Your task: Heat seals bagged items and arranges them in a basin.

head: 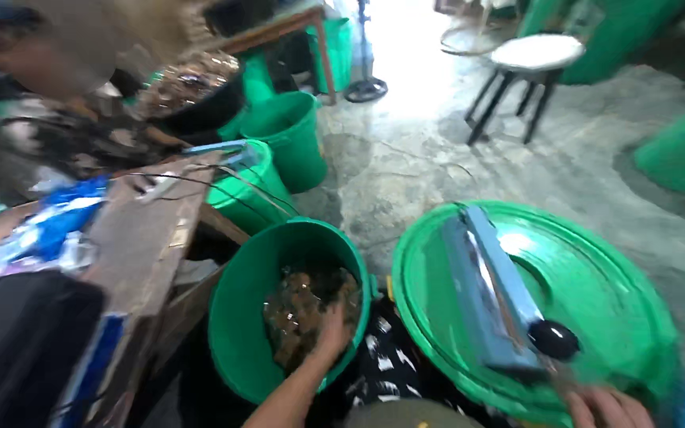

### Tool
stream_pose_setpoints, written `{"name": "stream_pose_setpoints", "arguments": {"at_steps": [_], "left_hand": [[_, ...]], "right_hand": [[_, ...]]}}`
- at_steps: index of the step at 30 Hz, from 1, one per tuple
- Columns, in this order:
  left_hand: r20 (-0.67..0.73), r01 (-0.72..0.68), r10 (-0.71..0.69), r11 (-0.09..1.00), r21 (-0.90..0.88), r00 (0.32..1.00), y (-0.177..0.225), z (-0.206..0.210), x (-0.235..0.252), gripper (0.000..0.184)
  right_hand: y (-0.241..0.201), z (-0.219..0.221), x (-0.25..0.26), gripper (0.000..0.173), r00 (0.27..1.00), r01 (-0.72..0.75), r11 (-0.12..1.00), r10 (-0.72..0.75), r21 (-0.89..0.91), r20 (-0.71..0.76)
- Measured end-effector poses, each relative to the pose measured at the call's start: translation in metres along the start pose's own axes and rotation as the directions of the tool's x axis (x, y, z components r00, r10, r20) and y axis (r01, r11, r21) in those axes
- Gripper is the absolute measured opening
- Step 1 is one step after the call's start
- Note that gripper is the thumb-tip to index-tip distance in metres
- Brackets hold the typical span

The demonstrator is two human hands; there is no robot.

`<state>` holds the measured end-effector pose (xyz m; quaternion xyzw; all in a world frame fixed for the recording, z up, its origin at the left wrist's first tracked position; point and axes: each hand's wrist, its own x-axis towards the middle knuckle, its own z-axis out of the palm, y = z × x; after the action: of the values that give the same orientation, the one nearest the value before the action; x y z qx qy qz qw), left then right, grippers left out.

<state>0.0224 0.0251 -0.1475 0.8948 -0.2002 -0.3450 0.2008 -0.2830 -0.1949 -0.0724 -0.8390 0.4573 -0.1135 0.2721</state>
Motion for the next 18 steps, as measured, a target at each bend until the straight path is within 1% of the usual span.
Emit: {"name": "stream_pose_setpoints", "arguments": {"at_steps": [1, 2, 3, 4, 5, 6, 7, 8, 9, 10, 11, 12, 13, 14, 16, 17, 18], "left_hand": [[-0.077, -0.109, 0.109, 0.994, 0.001, 0.991, 0.016, -0.003, -0.006, 0.06], [-0.108, -0.239, 0.234, 0.97, -0.033, 0.966, 0.035, -0.006, -0.014, 0.054], [-0.098, -0.355, 0.345, 0.929, -0.106, 0.933, 0.055, -0.006, -0.023, 0.048], [-0.026, -0.418, 0.424, 0.879, -0.231, 0.905, 0.076, -0.005, -0.033, 0.044], [0.111, -0.407, 0.478, 0.83, -0.381, 0.871, 0.096, -0.003, -0.044, 0.046], [0.275, -0.335, 0.525, 0.786, -0.52, 0.806, 0.112, 0.0, -0.053, 0.055], [0.416, -0.241, 0.568, 0.751, -0.615, 0.71, 0.125, 0.006, -0.059, 0.07], [0.501, -0.164, 0.602, 0.725, -0.669, 0.622, 0.136, 0.014, -0.063, 0.085], [0.54, -0.088, 0.622, 0.697, -0.712, 0.567, 0.145, 0.021, -0.067, 0.093], [0.543, -0.014, 0.627, 0.661, -0.75, 0.559, 0.153, 0.028, -0.07, 0.095], [0.533, 0.035, 0.605, 0.641, -0.767, 0.592, 0.16, 0.033, -0.072, 0.091], [0.512, 0.038, 0.581, 0.637, -0.77, 0.632, 0.165, 0.038, -0.071, 0.088], [0.484, 0.011, 0.556, 0.649, -0.761, 0.676, 0.168, 0.043, -0.068, 0.087], [0.451, -0.02, 0.527, 0.666, -0.746, 0.72, 0.17, 0.048, -0.064, 0.087], [0.366, -0.063, 0.464, 0.683, -0.727, 0.807, 0.173, 0.059, -0.055, 0.089], [0.315, -0.094, 0.446, 0.686, -0.722, 0.838, 0.176, 0.064, -0.05, 0.092], [0.265, -0.141, 0.446, 0.692, -0.709, 0.855, 0.178, 0.068, -0.044, 0.097]], "right_hand": [[0.01, -0.002, -0.01, 0.033, 0.993, 0.087, 0.992, -0.079, 0.096, -0.087], [0.012, -0.004, -0.019, 0.031, 0.98, 0.139, 0.973, -0.109, 0.187, -0.164], [0.008, -0.005, -0.027, 0.031, 0.974, 0.145, 0.944, -0.085, 0.295, -0.208], [0.002, -0.006, -0.031, 0.029, 0.979, 0.118, 0.894, -0.031, 0.433, -0.203], [-0.008, -0.008, -0.034, 0.027, 0.988, 0.077, 0.803, 0.017, 0.591, -0.152], [-0.016, -0.008, -0.035, 0.026, 0.996, 0.033, 0.691, 0.038, 0.722, -0.081], [-0.02, -0.006, -0.034, 0.026, 1.0, -0.008, 0.585, 0.024, 0.811, -0.007], [-0.023, -0.002, -0.031, 0.024, 0.997, -0.062, 0.498, -0.001, 0.865, 0.072], [-0.027, 0.001, -0.029, 0.021, 0.989, -0.128, 0.434, -0.012, 0.892, 0.148], [-0.03, 0.004, -0.026, 0.019, 0.975, -0.203, 0.383, -0.004, 0.901, 0.222], [-0.032, 0.005, -0.022, 0.018, 0.959, -0.274, 0.342, 0.028, 0.899, 0.282], [-0.033, 0.005, -0.017, 0.018, 0.943, -0.332, 0.315, 0.084, 0.889, 0.323], [-0.035, 0.003, -0.01, 0.021, 0.927, -0.373, 0.319, 0.159, 0.871, 0.339], [-0.038, 0.002, 0.0, 0.019, 0.912, -0.4, 0.354, 0.241, 0.846, 0.331], [-0.041, 0.008, 0.021, 0.015, 0.911, -0.377, 0.479, 0.348, 0.793, 0.223], [-0.042, 0.013, 0.032, 0.014, 0.924, -0.334, 0.574, 0.358, 0.747, 0.139], [-0.042, 0.018, 0.042, 0.017, 0.943, -0.27, 0.674, 0.328, 0.687, 0.049]]}}
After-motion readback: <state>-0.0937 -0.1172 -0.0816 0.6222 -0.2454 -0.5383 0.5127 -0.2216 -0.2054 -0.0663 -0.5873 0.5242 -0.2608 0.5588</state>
